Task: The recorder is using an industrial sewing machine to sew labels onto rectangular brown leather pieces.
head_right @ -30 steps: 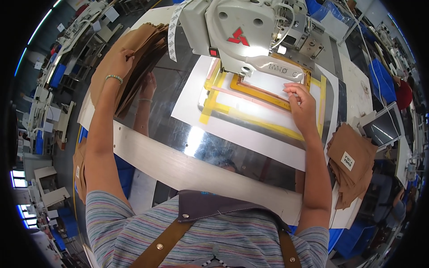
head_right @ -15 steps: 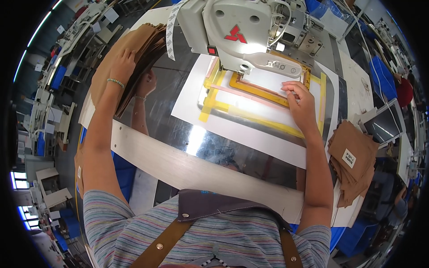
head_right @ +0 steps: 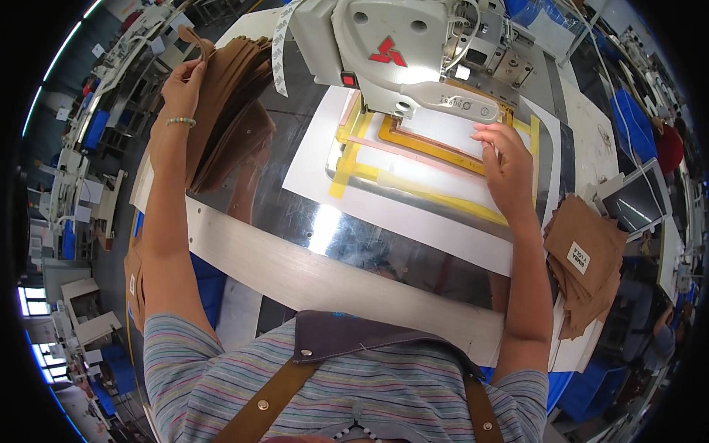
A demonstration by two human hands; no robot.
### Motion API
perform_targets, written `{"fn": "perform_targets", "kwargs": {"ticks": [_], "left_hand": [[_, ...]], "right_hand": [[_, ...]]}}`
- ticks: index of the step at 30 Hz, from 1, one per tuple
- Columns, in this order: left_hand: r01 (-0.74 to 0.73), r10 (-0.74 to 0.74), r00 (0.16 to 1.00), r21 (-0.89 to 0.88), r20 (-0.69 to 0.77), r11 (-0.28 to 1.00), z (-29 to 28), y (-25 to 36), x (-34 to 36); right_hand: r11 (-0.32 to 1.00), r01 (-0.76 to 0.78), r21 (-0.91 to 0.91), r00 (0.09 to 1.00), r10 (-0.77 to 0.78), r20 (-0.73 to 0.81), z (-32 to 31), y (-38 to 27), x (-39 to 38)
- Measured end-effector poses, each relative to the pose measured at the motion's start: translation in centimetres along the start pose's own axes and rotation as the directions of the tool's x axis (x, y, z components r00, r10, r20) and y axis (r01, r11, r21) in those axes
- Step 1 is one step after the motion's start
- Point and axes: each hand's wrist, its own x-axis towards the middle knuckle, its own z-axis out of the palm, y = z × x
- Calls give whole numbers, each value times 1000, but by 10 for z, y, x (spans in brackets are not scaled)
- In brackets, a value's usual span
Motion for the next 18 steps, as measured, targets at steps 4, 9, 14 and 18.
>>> {"fn": "perform_targets", "kwargs": {"ticks": [4,9,14,18], "left_hand": [[-361,370,889,-83,272,929,1,52,-90],[-692,688,503,-233,522,683,-6,72,-180],[-738,702,523,-156,483,657,-21,88,-192],[-736,647,599,5,471,678,-42,67,-200]], "right_hand": [[967,249,-47,954,-237,185,6,-44,4],[864,480,-151,835,-397,381,49,-75,5],[776,583,-240,791,-473,388,115,-72,12],[738,600,-309,767,-421,484,148,-76,25]]}}
